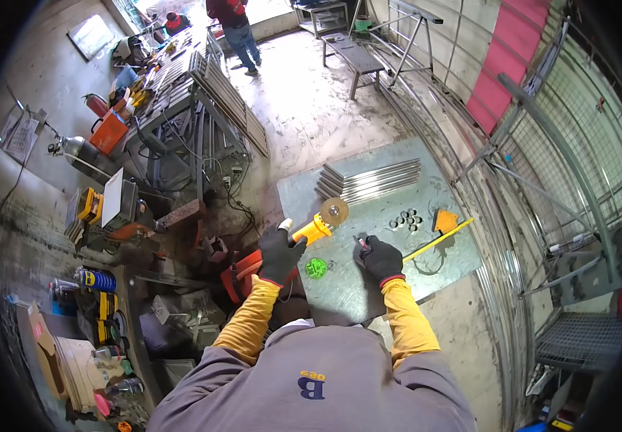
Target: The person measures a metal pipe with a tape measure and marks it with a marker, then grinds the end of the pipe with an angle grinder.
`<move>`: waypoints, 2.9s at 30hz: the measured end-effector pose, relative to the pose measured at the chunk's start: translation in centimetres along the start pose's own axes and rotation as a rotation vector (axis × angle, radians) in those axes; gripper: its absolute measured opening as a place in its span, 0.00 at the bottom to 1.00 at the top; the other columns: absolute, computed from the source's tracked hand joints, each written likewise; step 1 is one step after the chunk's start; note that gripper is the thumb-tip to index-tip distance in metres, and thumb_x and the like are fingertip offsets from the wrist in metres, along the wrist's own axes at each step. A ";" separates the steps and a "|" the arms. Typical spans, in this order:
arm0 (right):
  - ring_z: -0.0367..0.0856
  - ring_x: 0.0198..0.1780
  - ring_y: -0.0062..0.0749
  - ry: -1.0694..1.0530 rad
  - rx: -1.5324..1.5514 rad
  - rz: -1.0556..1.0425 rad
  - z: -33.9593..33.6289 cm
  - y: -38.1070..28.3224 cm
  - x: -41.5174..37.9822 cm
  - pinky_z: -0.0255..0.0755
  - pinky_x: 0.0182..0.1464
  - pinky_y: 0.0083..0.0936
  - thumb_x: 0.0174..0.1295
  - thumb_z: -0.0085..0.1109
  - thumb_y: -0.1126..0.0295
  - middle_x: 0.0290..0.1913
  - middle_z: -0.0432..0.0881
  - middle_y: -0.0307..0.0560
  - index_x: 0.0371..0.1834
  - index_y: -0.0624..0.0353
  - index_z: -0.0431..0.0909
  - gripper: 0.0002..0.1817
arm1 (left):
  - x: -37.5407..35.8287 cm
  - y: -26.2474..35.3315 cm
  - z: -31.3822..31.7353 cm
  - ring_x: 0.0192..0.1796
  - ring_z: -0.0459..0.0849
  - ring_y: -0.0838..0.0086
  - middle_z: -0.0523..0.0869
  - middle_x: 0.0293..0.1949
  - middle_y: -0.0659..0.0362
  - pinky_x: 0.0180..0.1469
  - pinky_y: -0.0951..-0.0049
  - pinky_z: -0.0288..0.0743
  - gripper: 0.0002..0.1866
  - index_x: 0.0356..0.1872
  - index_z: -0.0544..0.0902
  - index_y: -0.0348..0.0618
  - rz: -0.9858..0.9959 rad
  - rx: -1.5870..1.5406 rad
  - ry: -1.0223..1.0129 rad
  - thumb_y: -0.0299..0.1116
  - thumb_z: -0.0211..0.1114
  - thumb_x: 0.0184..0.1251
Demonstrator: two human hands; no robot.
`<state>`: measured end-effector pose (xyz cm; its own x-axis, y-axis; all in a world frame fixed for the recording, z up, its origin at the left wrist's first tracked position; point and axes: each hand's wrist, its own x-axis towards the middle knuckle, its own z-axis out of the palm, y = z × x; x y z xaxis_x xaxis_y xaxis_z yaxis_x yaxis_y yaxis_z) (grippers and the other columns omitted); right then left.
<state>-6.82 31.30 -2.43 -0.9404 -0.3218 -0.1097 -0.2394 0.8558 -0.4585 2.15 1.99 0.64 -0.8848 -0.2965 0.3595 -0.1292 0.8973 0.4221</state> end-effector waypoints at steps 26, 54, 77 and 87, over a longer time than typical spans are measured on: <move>0.93 0.46 0.53 -0.027 0.125 -0.045 -1.3 -1.4 -8.3 0.85 0.50 0.48 0.64 0.71 0.61 0.43 0.95 0.50 0.55 0.45 0.93 0.17 | -7.6 9.5 5.4 0.56 0.87 0.50 0.89 0.54 0.51 0.54 0.50 0.81 0.20 0.58 0.89 0.45 0.431 -0.207 -0.135 0.34 0.75 0.65; 0.81 0.32 0.20 -0.038 1.248 0.532 2.1 3.3 -8.1 0.76 0.33 0.21 0.80 0.63 0.70 0.38 0.87 0.37 0.52 0.56 0.88 0.07 | -5.9 10.9 6.2 0.50 0.90 0.56 0.90 0.58 0.53 0.55 0.50 0.81 0.24 0.61 0.87 0.44 0.737 -0.133 -0.195 0.34 0.73 0.63; 0.80 0.33 0.17 0.231 1.204 0.373 0.7 5.5 -5.7 0.79 0.33 0.20 0.78 0.65 0.73 0.45 0.90 0.37 0.65 0.57 0.86 0.14 | -5.9 12.3 5.8 0.45 0.91 0.58 0.94 0.49 0.58 0.51 0.53 0.82 0.17 0.56 0.91 0.50 0.567 -0.125 -0.128 0.46 0.73 0.73; 0.86 0.27 0.31 0.157 0.965 0.495 -0.7 2.8 -0.1 0.81 0.31 0.34 0.72 0.64 0.65 0.30 0.90 0.46 0.40 0.60 0.89 0.10 | -6.6 11.4 7.5 0.41 0.89 0.57 0.90 0.38 0.55 0.46 0.50 0.80 0.14 0.49 0.92 0.51 0.525 -0.080 -0.282 0.41 0.76 0.66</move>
<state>-7.59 33.96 -3.06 -0.9169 0.0842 -0.3900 0.3990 0.1763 -0.8999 3.21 16.63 -3.15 -0.9072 0.2880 0.3065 0.3818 0.8697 0.3128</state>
